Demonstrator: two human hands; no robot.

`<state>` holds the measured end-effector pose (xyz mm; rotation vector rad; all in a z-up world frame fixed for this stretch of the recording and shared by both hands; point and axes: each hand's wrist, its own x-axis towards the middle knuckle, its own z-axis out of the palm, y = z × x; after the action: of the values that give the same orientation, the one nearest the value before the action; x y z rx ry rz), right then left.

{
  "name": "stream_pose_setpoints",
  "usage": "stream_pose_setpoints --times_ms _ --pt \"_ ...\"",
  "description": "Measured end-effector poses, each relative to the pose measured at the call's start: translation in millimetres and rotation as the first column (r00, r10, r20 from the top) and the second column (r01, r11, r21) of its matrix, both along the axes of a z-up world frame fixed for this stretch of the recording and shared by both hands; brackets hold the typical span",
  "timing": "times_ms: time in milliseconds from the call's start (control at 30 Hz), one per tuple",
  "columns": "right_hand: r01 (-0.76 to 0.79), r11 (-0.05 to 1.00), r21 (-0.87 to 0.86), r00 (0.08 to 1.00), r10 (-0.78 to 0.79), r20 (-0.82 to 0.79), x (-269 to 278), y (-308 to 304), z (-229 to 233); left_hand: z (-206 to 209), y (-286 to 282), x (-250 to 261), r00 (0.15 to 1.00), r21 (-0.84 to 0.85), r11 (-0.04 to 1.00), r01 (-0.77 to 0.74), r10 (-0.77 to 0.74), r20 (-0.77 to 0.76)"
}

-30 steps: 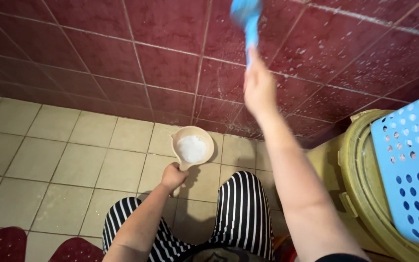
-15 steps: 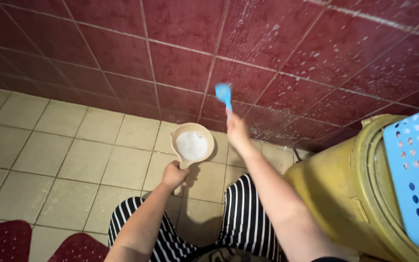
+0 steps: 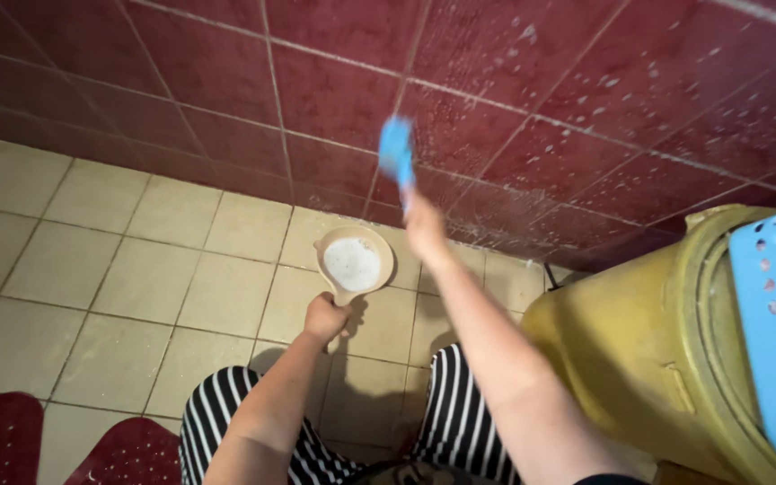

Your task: The person mixes a cleaning agent in a small bowl, then uses a brush to scrub the blue-painted wall and the lower red-tiled section. The person repeatedly dips the brush into the bowl and scrubs the wall surface.

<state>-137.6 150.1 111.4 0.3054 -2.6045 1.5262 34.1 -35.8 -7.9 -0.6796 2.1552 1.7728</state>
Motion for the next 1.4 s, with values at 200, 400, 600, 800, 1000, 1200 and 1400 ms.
stream_pose_setpoints --times_ms 200,400,600,800,1000,1200,1400 --pt "0.148 0.976 -0.158 0.631 0.030 0.776 80 28 -115 -18 17 -6 0.994 0.032 0.999 0.009 -0.013 0.105" --pt "0.245 0.923 -0.296 0.434 0.168 0.885 75 48 -188 -97 38 -10 0.991 0.156 0.988 0.005 -0.025 0.129" --pt "0.235 0.908 -0.346 0.363 0.248 0.898 97 39 -242 -126 39 -18 0.994 0.099 0.992 0.074 -0.082 0.077" --pt "0.476 0.745 -0.467 0.260 0.388 0.884 90 20 -230 -125 48 -26 0.976 -0.470 0.873 -0.133 0.031 -0.217" --pt "0.391 0.868 -0.305 0.489 0.085 0.868 136 -15 -161 -102 76 -44 0.966 0.310 0.917 -0.249 0.214 0.143" --pt "-0.172 0.974 -0.150 0.777 0.228 0.587 94 21 -83 11 41 -80 0.913 -0.246 0.944 -0.219 0.109 -0.394" --pt "-0.199 0.941 -0.274 0.870 0.299 0.392 36 40 21 257 38 -129 0.765 -0.025 0.974 -0.225 0.161 -0.624"
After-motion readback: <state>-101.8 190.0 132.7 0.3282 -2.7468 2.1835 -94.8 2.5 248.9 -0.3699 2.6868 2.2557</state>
